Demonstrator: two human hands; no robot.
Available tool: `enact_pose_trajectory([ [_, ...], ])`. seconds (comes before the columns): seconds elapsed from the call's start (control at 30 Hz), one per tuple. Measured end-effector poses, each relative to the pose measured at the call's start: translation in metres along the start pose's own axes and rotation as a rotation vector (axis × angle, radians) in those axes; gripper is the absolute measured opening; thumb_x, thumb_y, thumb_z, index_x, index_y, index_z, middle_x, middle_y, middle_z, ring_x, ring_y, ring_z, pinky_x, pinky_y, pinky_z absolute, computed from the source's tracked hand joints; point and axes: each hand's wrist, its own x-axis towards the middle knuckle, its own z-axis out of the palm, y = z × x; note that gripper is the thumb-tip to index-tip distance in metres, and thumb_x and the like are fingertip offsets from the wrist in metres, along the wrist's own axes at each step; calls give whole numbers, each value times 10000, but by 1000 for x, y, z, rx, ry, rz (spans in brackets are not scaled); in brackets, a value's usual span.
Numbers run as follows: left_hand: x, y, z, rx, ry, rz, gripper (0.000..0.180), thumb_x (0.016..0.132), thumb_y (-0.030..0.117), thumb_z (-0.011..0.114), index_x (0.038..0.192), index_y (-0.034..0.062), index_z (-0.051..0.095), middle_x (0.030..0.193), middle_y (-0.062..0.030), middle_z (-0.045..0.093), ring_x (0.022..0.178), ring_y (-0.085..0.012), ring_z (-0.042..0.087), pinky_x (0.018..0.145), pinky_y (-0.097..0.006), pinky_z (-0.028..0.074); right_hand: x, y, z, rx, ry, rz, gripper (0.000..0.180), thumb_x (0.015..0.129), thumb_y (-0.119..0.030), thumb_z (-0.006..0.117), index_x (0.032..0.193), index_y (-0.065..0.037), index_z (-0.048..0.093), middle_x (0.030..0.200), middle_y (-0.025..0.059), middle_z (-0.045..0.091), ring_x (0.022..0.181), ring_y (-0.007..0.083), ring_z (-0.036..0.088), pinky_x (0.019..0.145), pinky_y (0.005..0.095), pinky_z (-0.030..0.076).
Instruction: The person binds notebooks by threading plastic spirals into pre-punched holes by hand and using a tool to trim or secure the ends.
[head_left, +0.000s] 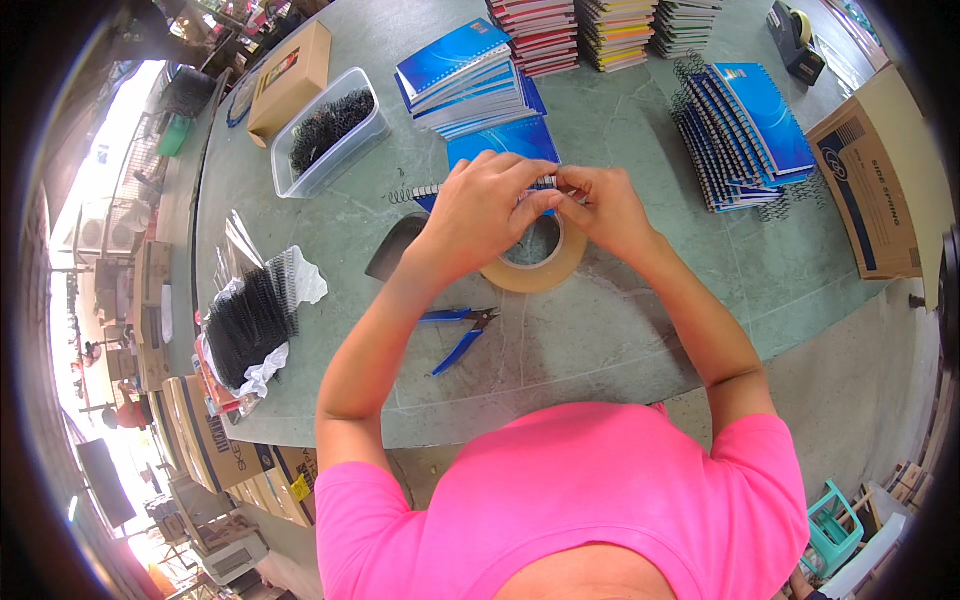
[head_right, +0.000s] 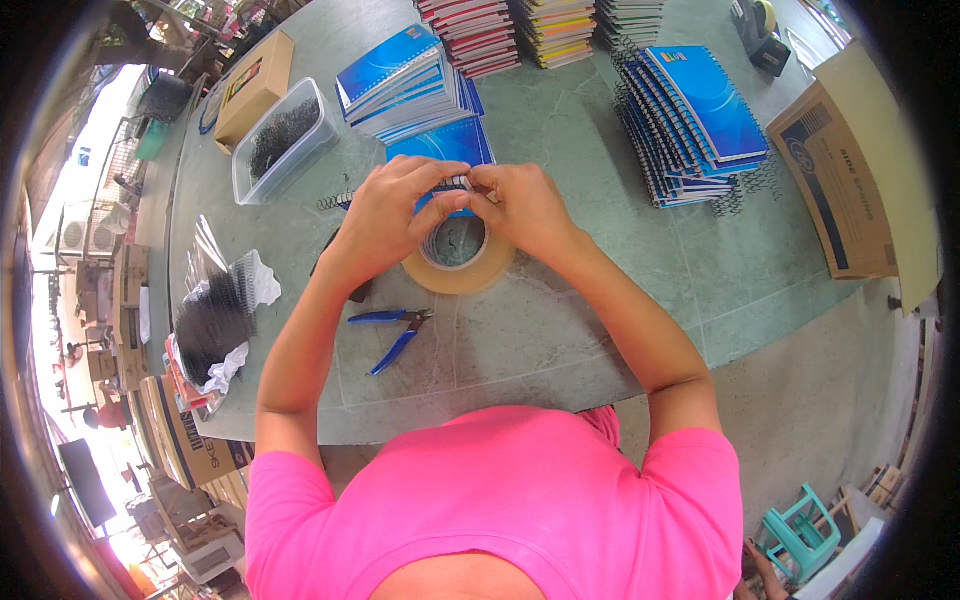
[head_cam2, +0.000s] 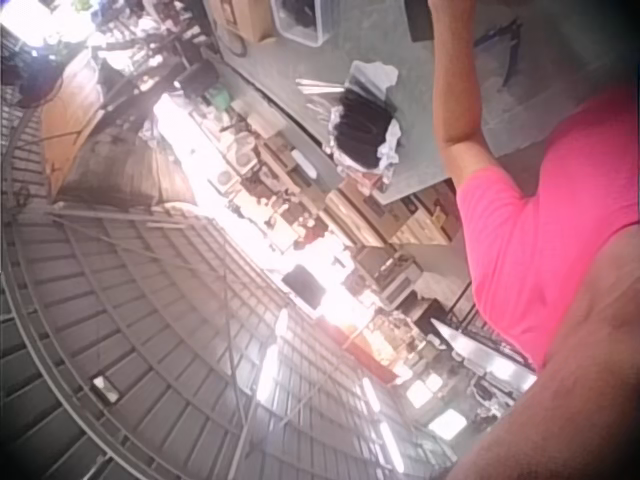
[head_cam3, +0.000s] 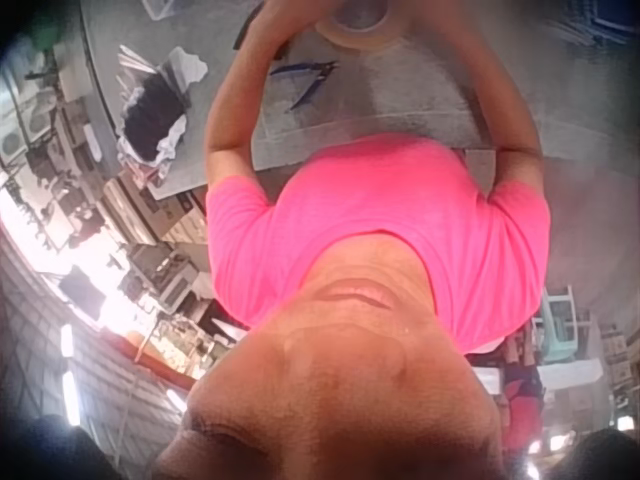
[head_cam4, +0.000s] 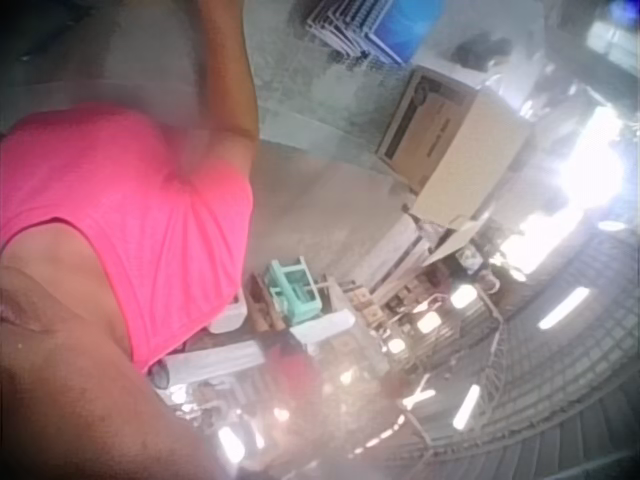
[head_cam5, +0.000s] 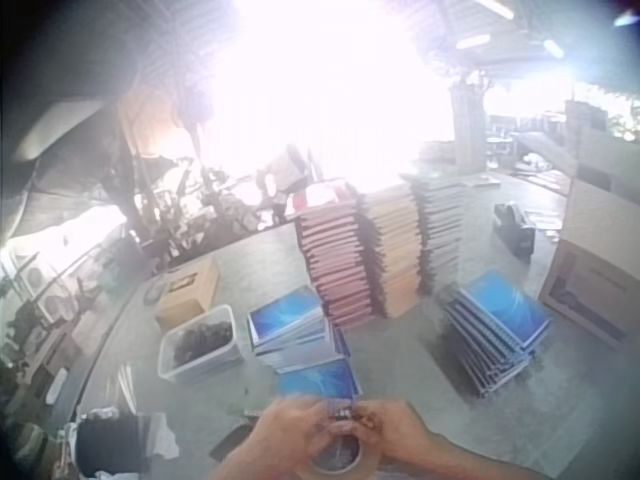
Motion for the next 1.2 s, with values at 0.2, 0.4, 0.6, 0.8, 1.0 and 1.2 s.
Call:
enact_pose_trajectory([
  [0.2,1,-3,16,-36,95,99,172,752,101,656,909,34,635,806,-121,604,763,-301,562,691,-363,455,-4,-7,-4,105,27,13,149,779,-171,643,854,-42,635,760,151,632,670,325,613,599,389,470],
  [0.4,0,9,16,135,109,104,101,702,60,624,757,83,542,710,-59,472,734,-253,492,643,-357,390,-3,-1,5,41,45,-106,121,775,-143,636,867,-64,642,761,150,626,714,344,601,617,403,473],
  [0.6,-2,20,8,-41,47,150,163,690,6,653,741,11,498,714,-108,486,703,-294,491,602,-385,403,-11,-5,-6,58,-57,-62,182,773,-178,654,912,-61,650,755,147,627,687,316,604,616,378,469],
  [0.8,-9,19,10,52,20,-34,169,713,87,660,825,33,546,806,-104,541,812,-284,527,678,-364,436,-14,-27,-11,18,-98,-68,200,802,-113,641,994,-55,645,805,117,651,686,229,617,629,310,477],
  [1.0,-2,39,-7,104,383,190,278,689,108,702,941,57,596,931,-116,576,902,-295,532,757,-377,439,-12,-12,-38,-48,233,-240,213,795,-89,641,1005,-69,668,862,106,676,724,206,641,655,311,486],
  [1.2,-18,23,-19,20,481,68,253,687,59,691,926,31,614,978,-135,574,926,-307,527,809,-387,428,-26,-28,-197,-340,631,-206,212,836,-28,589,1035,-34,661,1059,115,657,1032,197,605,892,311,466],
])
